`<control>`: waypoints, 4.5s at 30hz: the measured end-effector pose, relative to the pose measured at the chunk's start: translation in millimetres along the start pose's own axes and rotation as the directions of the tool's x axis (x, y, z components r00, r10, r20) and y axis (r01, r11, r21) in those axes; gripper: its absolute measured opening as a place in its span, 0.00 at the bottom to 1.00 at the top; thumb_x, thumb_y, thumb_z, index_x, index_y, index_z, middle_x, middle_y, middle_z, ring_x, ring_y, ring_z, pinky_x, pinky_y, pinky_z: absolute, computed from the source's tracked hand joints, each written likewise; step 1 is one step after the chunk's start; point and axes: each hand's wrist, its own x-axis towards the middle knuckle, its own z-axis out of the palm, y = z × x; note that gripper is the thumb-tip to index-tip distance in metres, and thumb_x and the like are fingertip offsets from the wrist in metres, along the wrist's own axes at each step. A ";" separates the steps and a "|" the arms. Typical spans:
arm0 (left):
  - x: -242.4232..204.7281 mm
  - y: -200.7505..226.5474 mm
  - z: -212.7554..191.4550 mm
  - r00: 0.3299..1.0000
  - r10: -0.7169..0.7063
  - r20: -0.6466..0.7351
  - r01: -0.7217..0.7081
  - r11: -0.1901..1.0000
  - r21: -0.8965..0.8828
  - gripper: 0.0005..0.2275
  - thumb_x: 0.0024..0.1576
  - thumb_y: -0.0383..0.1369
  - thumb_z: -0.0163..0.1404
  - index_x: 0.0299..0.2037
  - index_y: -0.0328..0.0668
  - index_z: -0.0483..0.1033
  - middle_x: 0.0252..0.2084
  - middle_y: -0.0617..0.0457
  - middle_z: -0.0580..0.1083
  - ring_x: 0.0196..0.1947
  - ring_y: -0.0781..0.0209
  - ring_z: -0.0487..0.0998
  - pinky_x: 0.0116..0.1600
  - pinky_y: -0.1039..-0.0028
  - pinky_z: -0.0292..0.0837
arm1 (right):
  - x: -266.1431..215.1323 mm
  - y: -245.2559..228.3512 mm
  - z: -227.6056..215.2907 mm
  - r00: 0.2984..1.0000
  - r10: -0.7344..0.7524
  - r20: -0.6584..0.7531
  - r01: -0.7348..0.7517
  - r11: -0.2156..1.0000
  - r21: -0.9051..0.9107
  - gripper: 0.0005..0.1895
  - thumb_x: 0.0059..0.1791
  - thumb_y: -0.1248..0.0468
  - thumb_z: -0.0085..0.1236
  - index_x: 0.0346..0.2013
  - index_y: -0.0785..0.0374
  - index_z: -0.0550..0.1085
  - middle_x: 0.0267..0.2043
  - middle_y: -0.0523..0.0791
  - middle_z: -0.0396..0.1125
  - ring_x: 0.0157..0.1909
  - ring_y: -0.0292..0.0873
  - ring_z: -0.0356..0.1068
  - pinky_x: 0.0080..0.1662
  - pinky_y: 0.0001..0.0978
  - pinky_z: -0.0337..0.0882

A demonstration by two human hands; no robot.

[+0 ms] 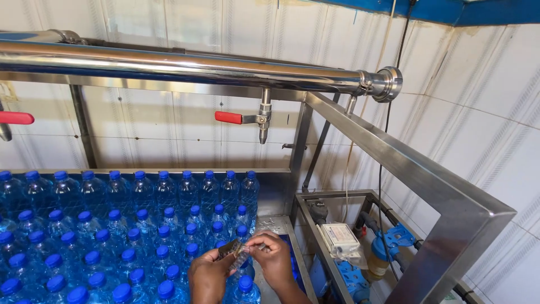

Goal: The person applies small labels to the caps of numerous blue water bottles arranged on a metal rack. They peel labels from a sheet and affix them to the bottles, moving systematically across the rows. The person briefly moves a plastic chair to reposition themselves before continuing the labeling task.

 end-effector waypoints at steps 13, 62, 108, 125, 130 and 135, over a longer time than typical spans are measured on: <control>8.0 0.5 -18.4 0.999 -0.037 0.029 0.034 0.996 0.078 0.06 0.63 0.22 0.63 0.48 0.32 0.91 0.43 0.41 0.89 0.38 0.50 0.85 0.38 0.68 0.82 | 15.1 0.6 -35.8 0.749 0.632 0.200 -0.481 0.726 -0.492 0.10 0.57 0.57 0.66 0.50 0.40 0.90 0.41 0.38 0.86 0.25 0.32 0.68 0.29 0.25 0.61; -73.0 2.0 -99.0 0.946 -0.179 0.270 0.181 0.983 0.017 0.11 0.64 0.22 0.61 0.55 0.23 0.88 0.52 0.30 0.86 0.50 0.34 0.87 0.54 0.50 0.89 | -72.0 -128.6 -18.9 0.848 0.528 -0.049 -0.504 0.775 -0.381 0.12 0.57 0.64 0.65 0.53 0.51 0.89 0.46 0.43 0.85 0.39 0.36 0.80 0.42 0.27 0.77; -89.7 -3.0 -76.8 0.942 -0.158 0.297 0.095 0.972 0.214 0.13 0.61 0.28 0.66 0.53 0.28 0.91 0.48 0.39 0.88 0.48 0.45 0.87 0.54 0.56 0.90 | -113.2 -146.8 -50.5 0.832 0.545 0.098 -0.478 0.796 -0.371 0.17 0.58 0.65 0.57 0.54 0.51 0.91 0.43 0.44 0.88 0.36 0.35 0.81 0.38 0.29 0.73; -84.0 3.2 -120.3 0.919 -0.158 0.361 0.189 0.981 -0.051 0.12 0.63 0.23 0.62 0.55 0.21 0.87 0.52 0.33 0.85 0.56 0.38 0.85 0.59 0.43 0.85 | -141.8 -153.3 -7.2 0.814 0.482 0.324 -0.112 0.678 -0.726 0.31 0.62 0.45 0.39 0.82 0.38 0.60 0.86 0.37 0.52 0.75 0.52 0.66 0.67 0.61 0.67; -79.6 -11.4 -115.0 0.901 -0.160 0.403 0.197 0.979 -0.052 0.13 0.61 0.23 0.64 0.53 0.20 0.87 0.50 0.33 0.85 0.54 0.38 0.85 0.60 0.41 0.85 | -129.9 -151.1 17.5 0.945 0.327 0.012 -0.293 0.862 -0.413 0.31 0.51 0.40 0.62 0.62 0.52 0.84 0.48 0.39 0.78 0.26 0.30 0.60 0.32 0.29 0.59; -83.5 -7.6 -111.4 0.908 -0.119 0.401 0.174 0.979 -0.104 0.14 0.59 0.24 0.65 0.53 0.19 0.88 0.47 0.32 0.87 0.50 0.39 0.86 0.58 0.45 0.85 | -109.9 -125.3 31.8 0.931 0.359 0.064 -0.362 0.931 0.041 0.01 0.54 0.70 0.68 0.37 0.65 0.84 0.31 0.45 0.77 0.31 0.37 0.72 0.38 0.31 0.75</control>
